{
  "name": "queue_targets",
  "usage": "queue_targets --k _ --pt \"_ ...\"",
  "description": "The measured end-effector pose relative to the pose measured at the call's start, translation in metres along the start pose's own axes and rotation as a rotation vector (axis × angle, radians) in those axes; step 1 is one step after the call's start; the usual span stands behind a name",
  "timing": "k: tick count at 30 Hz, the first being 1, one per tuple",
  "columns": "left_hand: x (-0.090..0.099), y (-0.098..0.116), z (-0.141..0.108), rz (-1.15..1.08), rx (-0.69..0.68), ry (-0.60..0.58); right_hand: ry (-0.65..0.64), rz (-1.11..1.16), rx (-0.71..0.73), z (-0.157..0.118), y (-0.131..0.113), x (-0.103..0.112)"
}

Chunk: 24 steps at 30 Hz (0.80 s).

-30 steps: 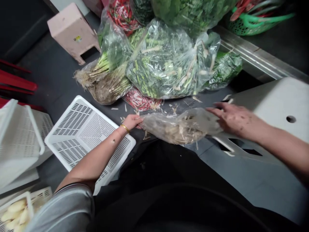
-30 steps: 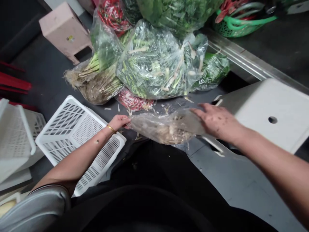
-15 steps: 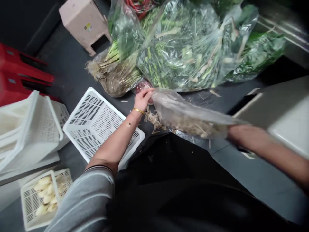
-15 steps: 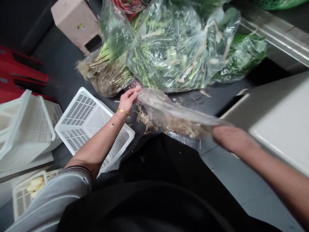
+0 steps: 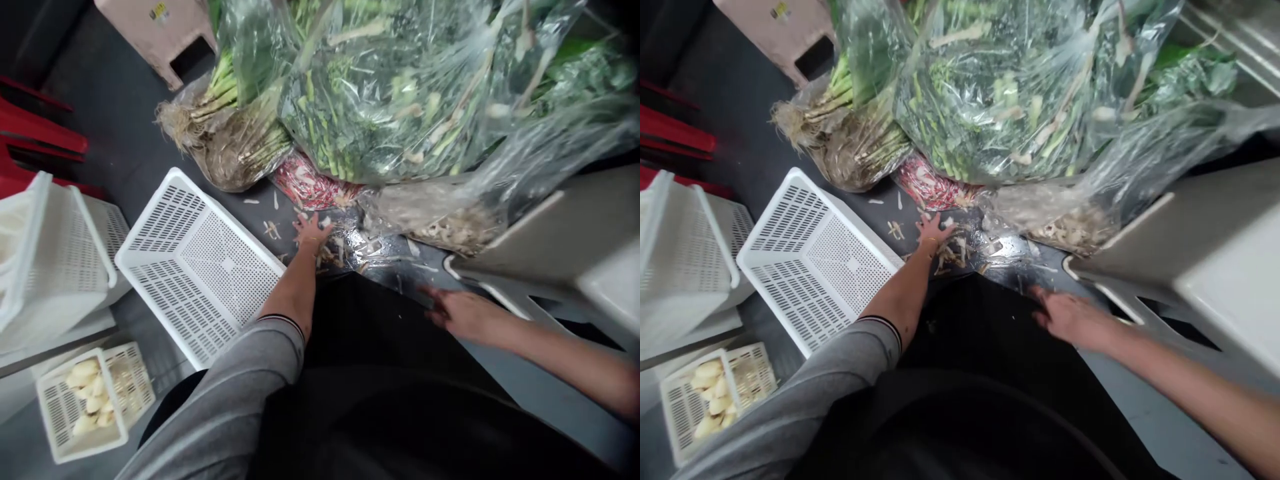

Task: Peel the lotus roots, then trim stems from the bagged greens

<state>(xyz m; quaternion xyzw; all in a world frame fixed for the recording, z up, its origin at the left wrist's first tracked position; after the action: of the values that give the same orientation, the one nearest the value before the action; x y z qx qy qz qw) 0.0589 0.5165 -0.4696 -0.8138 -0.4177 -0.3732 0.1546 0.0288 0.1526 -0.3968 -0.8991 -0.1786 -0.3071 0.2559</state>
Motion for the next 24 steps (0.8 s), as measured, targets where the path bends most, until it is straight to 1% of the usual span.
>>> queue_targets --k 1,2,3,5,7,8,10,11,12,13,14,16,18,19,21,24 --pt "-0.015 0.002 -0.009 0.051 -0.069 0.008 -0.037 0.019 -0.023 0.016 0.002 -0.003" --pt "-0.031 0.004 -0.02 0.106 -0.15 0.011 -0.044 0.039 -0.06 0.035 0.0 -0.007" --pt "-0.046 0.004 -0.032 0.161 -0.244 0.009 -0.019 0.057 -0.104 0.056 -0.007 -0.011" --pt "-0.073 -0.001 -0.058 0.25 -0.425 -0.006 0.087 0.087 -0.158 0.099 -0.034 -0.019" --pt "-0.091 -0.015 -0.081 0.301 -0.547 -0.03 0.172 0.114 -0.112 0.134 -0.072 -0.023" --pt "-0.095 -0.024 -0.091 0.305 -0.571 -0.037 0.18 0.122 -0.054 0.146 -0.09 -0.023" --pt "-0.098 -0.046 -0.106 0.271 -0.549 -0.02 0.161 0.14 0.145 0.161 -0.114 -0.019" --pt "-0.098 -0.058 -0.112 0.24 -0.504 0.01 0.149 0.15 0.269 0.164 -0.118 -0.015" --pt "-0.097 -0.07 -0.116 0.207 -0.438 0.045 0.146 0.157 0.375 0.165 -0.116 -0.01" --pt "-0.097 -0.082 -0.119 0.178 -0.358 0.079 0.152 0.151 0.446 0.164 -0.11 -0.005" --pt "-0.097 -0.092 -0.12 0.153 -0.273 0.104 0.158 0.127 0.471 0.163 -0.1 -0.001" --pt "-0.098 -0.106 -0.116 0.106 -0.112 0.116 0.137 0.039 0.418 0.16 -0.077 0.0" --pt "-0.098 -0.109 -0.105 0.051 -0.036 0.073 0.094 -0.05 0.355 0.159 -0.066 -0.006" --pt "-0.097 -0.106 -0.099 0.021 -0.028 0.04 0.082 -0.074 0.348 0.16 -0.067 -0.011" --pt "-0.093 -0.097 -0.084 -0.034 -0.044 -0.03 0.096 -0.077 0.367 0.164 -0.081 -0.023" --pt "-0.081 -0.082 -0.065 -0.134 -0.096 -0.119 0.111 -0.051 0.42 0.178 -0.118 -0.036"
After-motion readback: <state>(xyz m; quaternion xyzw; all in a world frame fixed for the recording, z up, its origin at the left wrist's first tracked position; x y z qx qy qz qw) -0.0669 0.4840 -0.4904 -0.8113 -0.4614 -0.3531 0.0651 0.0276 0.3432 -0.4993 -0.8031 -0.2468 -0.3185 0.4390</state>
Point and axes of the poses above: each hand's wrist, its own z-axis towards the middle knuckle, its own x-axis out of the back of the hand, y = z × x, the point moved 2 cm from there along z, towards the middle knuckle, and after that the axes turned 8 degrees about x, right-handed, at the moved point
